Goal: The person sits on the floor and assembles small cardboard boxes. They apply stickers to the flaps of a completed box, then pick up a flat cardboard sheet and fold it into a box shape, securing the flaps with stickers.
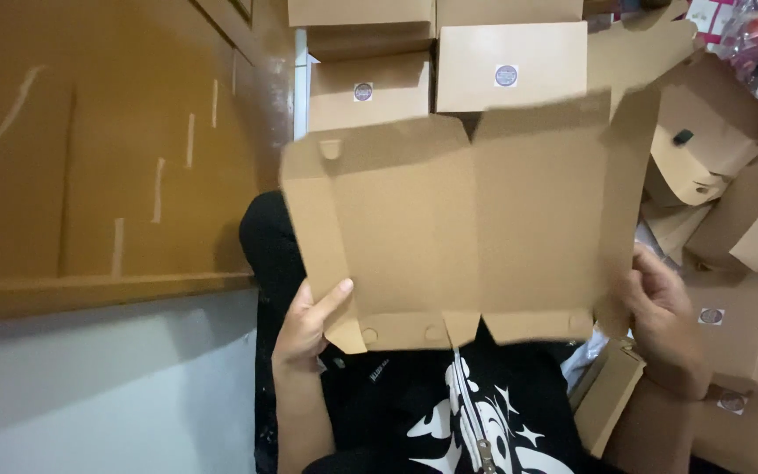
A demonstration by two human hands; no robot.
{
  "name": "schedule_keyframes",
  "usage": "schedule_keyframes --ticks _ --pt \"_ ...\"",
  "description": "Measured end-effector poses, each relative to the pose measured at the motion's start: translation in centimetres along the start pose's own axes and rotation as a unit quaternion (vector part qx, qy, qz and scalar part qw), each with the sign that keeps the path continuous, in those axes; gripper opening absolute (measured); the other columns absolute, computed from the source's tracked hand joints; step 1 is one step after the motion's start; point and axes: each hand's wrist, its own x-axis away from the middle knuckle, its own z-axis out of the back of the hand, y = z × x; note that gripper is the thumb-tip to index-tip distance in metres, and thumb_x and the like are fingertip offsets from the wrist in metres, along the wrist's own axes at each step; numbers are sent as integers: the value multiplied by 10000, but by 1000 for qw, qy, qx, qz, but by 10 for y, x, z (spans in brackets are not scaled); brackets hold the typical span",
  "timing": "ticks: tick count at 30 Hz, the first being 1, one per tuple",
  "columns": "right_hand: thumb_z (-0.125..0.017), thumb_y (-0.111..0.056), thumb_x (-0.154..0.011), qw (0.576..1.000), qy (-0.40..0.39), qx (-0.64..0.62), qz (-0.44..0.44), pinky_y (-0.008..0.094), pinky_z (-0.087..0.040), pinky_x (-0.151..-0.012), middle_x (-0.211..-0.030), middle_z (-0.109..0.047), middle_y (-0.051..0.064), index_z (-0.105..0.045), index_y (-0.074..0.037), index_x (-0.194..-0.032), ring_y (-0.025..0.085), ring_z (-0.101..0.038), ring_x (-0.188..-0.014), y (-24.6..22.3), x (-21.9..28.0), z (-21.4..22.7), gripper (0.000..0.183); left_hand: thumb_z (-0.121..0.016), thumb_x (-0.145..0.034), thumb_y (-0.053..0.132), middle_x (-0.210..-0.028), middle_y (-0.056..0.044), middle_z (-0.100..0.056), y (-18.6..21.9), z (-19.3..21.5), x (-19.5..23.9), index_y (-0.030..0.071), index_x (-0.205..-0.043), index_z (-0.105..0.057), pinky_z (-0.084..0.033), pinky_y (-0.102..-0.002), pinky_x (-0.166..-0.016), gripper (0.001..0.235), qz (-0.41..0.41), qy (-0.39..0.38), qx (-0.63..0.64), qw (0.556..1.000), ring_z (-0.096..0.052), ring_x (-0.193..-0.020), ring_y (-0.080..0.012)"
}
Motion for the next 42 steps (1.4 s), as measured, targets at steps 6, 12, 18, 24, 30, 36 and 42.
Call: schedule_keyframes --ticks 6,12,18,24,30,36,42 --pt "-430 -133 -1040 1000 -12 -21 13 333 -466 -1027 -1402 -563 128 -436 14 -1470 216 -567 -1253 -42 -23 -43 454 -595 -965 189 -1436 -161 -616 6 16 -5 5 -1472 -487 -514 -434 -1100 550 -9 -129 -110 985 -613 -1308 -300" --pt "-571 -90 -1069 994 43 28 97 206 -503 -634 -1054 -686 52 -488 -64 -1504 79 -582 -746 -23 -54 -56 443 -637 -896 265 -1442 -93 -649 38 -10 8 72 -1472 -501 -538 -382 -1088 623 41 -42 -256 965 -642 -1309 -230" --pt "-527 127 -977 984 -6 53 168 473 -610 -744 -1032 -712 192 -523 -78 -1502 276 -707 -879 6 -62 -73 564 -724 -957 99 -1379 -213 -521 30 -35 -11 7 -1469 -521 -498 -476 -1055 558 -371 205 -476 771 -539 -1302 -414" --pt "-512 110 -965 973 -33 154 171 412 -605 -799 -1064 -734 129 -602 -186 -1437 202 -714 -952 -22 -51 -89 565 -716 -971 125 -1373 -169 -616 4 -104 -79 53 -1426 -594 -428 -502 -1137 477 -501 -74 -481 716 -562 -1316 -382" --pt "-456 117 -980 964 -35 186 185 502 -584 -808 -1070 -738 161 -662 -121 -1337 292 -721 -957 -35 -49 -93 475 -674 -990 329 -1221 -29 -673 -15 -143 -141 165 -1356 -643 -506 -423 -1056 402 -511 -171 -523 660 -634 -1237 -243" --pt "-619 -20 -992 950 2 206 233 384 -594 -669 -992 -753 98 -756 -133 -1217 252 -725 -843 -28 -53 -93 287 -769 -921 196 -890 76 -755 -8 -142 -133 239 -959 -777 -584 -299 -863 58 -397 -204 -401 800 -744 -882 -147" --pt "-738 10 -938 887 112 279 351 350 -566 -688 -934 -601 58 -827 -165 -1083 236 -610 -774 -7 -62 -95 245 -780 -905 201 -886 -46 -748 9 -135 -123 157 -928 -762 -595 -356 -830 53 -359 -202 -398 820 -743 -880 -241"
